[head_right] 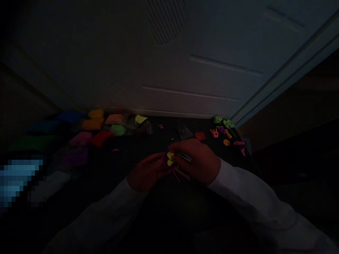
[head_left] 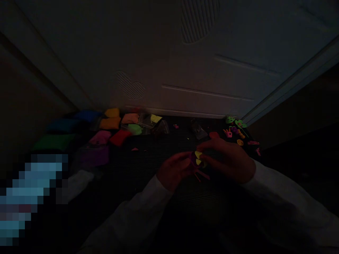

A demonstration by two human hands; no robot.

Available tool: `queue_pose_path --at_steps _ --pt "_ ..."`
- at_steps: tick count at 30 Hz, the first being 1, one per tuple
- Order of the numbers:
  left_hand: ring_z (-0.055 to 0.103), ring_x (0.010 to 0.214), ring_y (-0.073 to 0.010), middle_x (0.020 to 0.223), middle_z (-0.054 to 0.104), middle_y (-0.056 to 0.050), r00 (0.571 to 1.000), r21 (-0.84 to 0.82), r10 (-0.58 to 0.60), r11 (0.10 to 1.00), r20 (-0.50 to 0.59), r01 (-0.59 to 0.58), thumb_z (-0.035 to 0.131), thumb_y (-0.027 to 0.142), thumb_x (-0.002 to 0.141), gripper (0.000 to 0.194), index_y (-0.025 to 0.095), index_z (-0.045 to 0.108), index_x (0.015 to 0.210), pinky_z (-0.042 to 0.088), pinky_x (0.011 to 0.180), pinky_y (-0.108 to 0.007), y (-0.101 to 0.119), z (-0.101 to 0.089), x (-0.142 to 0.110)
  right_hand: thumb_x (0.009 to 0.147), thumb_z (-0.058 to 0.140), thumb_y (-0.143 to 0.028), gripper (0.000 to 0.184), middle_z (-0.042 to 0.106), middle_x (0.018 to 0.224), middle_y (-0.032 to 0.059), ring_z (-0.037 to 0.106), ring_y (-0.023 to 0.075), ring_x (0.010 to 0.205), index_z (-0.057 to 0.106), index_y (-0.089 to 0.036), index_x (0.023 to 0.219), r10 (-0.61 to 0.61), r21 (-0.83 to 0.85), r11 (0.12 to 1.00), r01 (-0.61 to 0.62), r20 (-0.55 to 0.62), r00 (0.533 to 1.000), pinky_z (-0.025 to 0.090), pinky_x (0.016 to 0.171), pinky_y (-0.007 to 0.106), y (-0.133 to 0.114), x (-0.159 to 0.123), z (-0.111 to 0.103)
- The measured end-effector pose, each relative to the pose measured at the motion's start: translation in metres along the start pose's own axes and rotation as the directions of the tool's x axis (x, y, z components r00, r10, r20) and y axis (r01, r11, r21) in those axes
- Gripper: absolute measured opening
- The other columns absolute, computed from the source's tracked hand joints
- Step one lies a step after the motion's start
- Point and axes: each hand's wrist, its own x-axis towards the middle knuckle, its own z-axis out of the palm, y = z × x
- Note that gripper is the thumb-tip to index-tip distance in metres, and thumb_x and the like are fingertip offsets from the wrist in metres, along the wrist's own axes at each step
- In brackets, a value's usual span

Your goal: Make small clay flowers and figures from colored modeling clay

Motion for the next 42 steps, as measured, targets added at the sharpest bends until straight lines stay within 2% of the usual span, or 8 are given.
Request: queue_pose_path --at_steps 7,13,20,27,36,42 --pt "0.061 0.079 -0.0162 0.085 0.066 -0.005 0.999 0.026 -0.004 1.0 0.043 0.003 0.06 0.015 0.068 0.02 0.014 0.063 0.088 0.047 0.075 -0.032 -0.0007 -0.0027 0.0006 0.076 0.05 -0.022 0.022 0.064 0.091 0.0014 0.059 0.0129 0.083 0.052 -0.021 0.098 0.014 -0.002 1.0 -0.014 -0.001 1.0 0.046 0.077 0.027 -0.0011 -0.0005 0.0023" --pt "0.061 0.08 -0.0178 0.087 0.066 -0.007 1.0 0.05 0.005 0.999 0.011 -0.005 0.061 0.016 0.068 0.023 0.014 0.062 0.09 0.046 0.077 -0.035 -0.0011 -0.0015 0.0008 0.075 0.051 -0.02 0.029 0.063 0.093 0.003 0.059 0.0143 0.085 0.048 -0.021 0.103 0.034 0.006 0.999 -0.034 -0.04 0.999 0.047 0.076 0.029 -0.0017 -0.0005 0.0031" --pt "0.062 0.075 -0.0173 0.082 0.065 -0.004 0.999 0.029 0.021 0.999 -0.026 -0.02 0.062 0.016 0.066 0.019 0.014 0.058 0.084 0.047 0.075 -0.036 0.0001 -0.0024 0.0011 0.074 0.052 -0.018 0.036 0.062 0.089 0.0012 0.058 0.0141 0.082 0.042 -0.023 0.108 0.054 0.059 0.997 -0.052 -0.036 0.998 0.047 0.074 0.029 -0.0003 -0.0001 0.0047" --pt "0.062 0.073 -0.0165 0.08 0.065 -0.004 0.999 0.028 0.009 1.0 -0.037 -0.008 0.062 0.016 0.066 0.018 0.013 0.058 0.083 0.048 0.071 -0.033 0.0014 0.0007 -0.0012 0.074 0.051 -0.018 0.035 0.062 0.088 0.0015 0.059 0.0131 0.082 0.043 -0.022 0.108 0.046 0.079 0.996 -0.044 -0.029 0.999 0.046 0.074 0.026 -0.0027 -0.001 0.0019" --pt "0.062 0.074 -0.017 0.08 0.066 -0.004 0.999 0.028 0.022 0.999 -0.027 -0.021 0.064 0.015 0.063 0.019 0.013 0.06 0.081 0.049 0.071 -0.033 0.0015 0.0 0.0004 0.076 0.05 -0.019 0.033 0.062 0.089 0.0015 0.059 0.0129 0.081 0.043 -0.022 0.108 0.027 0.025 0.999 -0.026 -0.021 0.999 0.045 0.074 0.027 -0.0035 0.0005 0.0024" --pt "0.062 0.074 -0.0167 0.08 0.066 -0.004 0.999 0.029 0.029 0.999 -0.027 -0.028 0.065 0.015 0.063 0.018 0.013 0.062 0.08 0.049 0.071 -0.033 0.0003 -0.0012 0.0014 0.075 0.051 -0.019 0.034 0.062 0.088 0.0011 0.058 0.0118 0.082 0.043 -0.021 0.108 0.028 0.051 0.998 -0.026 -0.029 0.999 0.045 0.074 0.025 -0.0017 -0.0009 0.0044"
